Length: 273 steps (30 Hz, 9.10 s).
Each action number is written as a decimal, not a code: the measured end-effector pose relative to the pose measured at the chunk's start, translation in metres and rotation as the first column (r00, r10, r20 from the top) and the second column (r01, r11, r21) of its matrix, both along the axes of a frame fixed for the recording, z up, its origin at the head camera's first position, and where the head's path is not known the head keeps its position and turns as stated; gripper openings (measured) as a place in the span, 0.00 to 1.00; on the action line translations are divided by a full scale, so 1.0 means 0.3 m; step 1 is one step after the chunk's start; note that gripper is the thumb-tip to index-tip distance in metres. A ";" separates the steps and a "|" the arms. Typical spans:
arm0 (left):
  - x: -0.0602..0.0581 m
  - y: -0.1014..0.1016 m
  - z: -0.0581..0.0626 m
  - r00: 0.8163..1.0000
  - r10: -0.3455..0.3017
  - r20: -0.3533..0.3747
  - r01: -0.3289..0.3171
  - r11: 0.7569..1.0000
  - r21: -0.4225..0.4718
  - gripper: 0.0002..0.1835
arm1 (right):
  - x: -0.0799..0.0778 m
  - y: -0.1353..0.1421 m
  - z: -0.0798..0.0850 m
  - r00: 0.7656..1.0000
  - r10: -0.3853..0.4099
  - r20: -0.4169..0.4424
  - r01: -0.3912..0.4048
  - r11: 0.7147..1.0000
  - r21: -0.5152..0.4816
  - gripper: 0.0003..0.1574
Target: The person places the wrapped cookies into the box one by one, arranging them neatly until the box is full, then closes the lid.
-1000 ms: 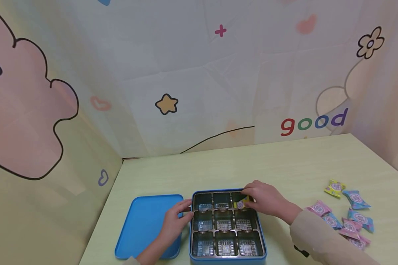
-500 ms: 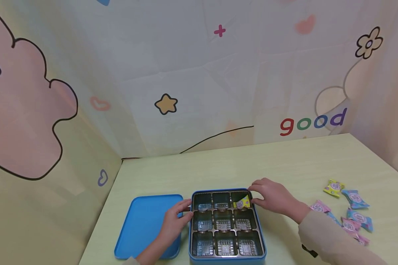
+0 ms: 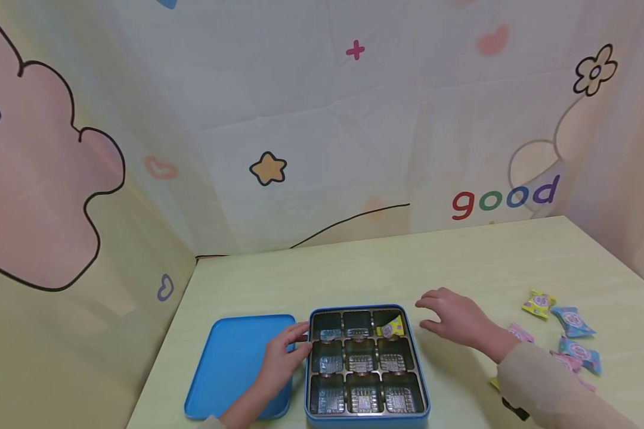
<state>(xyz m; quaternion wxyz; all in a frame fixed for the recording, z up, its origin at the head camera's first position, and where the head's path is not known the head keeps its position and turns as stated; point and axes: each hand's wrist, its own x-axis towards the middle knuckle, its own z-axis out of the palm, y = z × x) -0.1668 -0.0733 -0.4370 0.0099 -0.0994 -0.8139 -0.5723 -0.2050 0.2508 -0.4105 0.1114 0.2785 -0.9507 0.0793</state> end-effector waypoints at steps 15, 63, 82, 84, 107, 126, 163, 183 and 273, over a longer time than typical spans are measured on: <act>-0.057 -0.016 -0.123 1.000 0.009 -0.002 -0.009 1.000 0.001 0.20 | 0.030 0.057 -0.009 0.998 -0.028 0.060 0.029 0.999 -0.022 0.18; -0.056 -0.016 -0.120 1.000 0.005 -0.021 -0.005 1.000 -0.012 0.20 | 0.036 0.262 -0.101 0.945 -0.279 0.173 0.292 0.955 -0.053 0.22; -0.050 -0.015 -0.118 1.000 -0.002 -0.018 0.003 1.000 0.019 0.20 | 0.007 0.355 -0.101 0.847 -0.441 0.298 0.465 0.885 -0.009 0.34; -0.051 -0.015 -0.119 1.000 0.002 -0.014 -0.001 1.000 0.015 0.20 | 0.002 0.363 -0.102 0.835 -0.454 0.310 0.479 0.878 -0.003 0.36; -0.057 -0.016 -0.122 1.000 0.006 0.006 -0.006 1.000 0.011 0.20 | -0.017 0.438 -0.151 0.807 -0.511 0.295 0.526 0.850 0.033 0.50; -0.058 -0.015 -0.125 1.000 0.003 0.010 -0.003 1.000 0.000 0.20 | -0.037 0.490 -0.187 0.740 -0.551 0.385 0.590 0.807 0.020 0.50; -0.056 -0.015 -0.121 1.000 -0.003 0.010 0.002 1.000 0.009 0.20 | -0.050 0.490 -0.199 0.745 -0.539 0.392 0.594 0.804 -0.022 0.33; -0.057 -0.015 -0.133 1.000 0.003 0.013 -0.003 1.000 0.009 0.20 | -0.027 0.470 -0.180 0.729 -0.542 0.417 0.626 0.774 -0.089 0.38; -0.039 -0.008 -0.086 1.000 0.008 -0.015 -0.008 1.000 0.020 0.19 | 0.001 0.089 -0.038 0.982 -0.178 -0.069 0.149 0.938 -0.312 0.29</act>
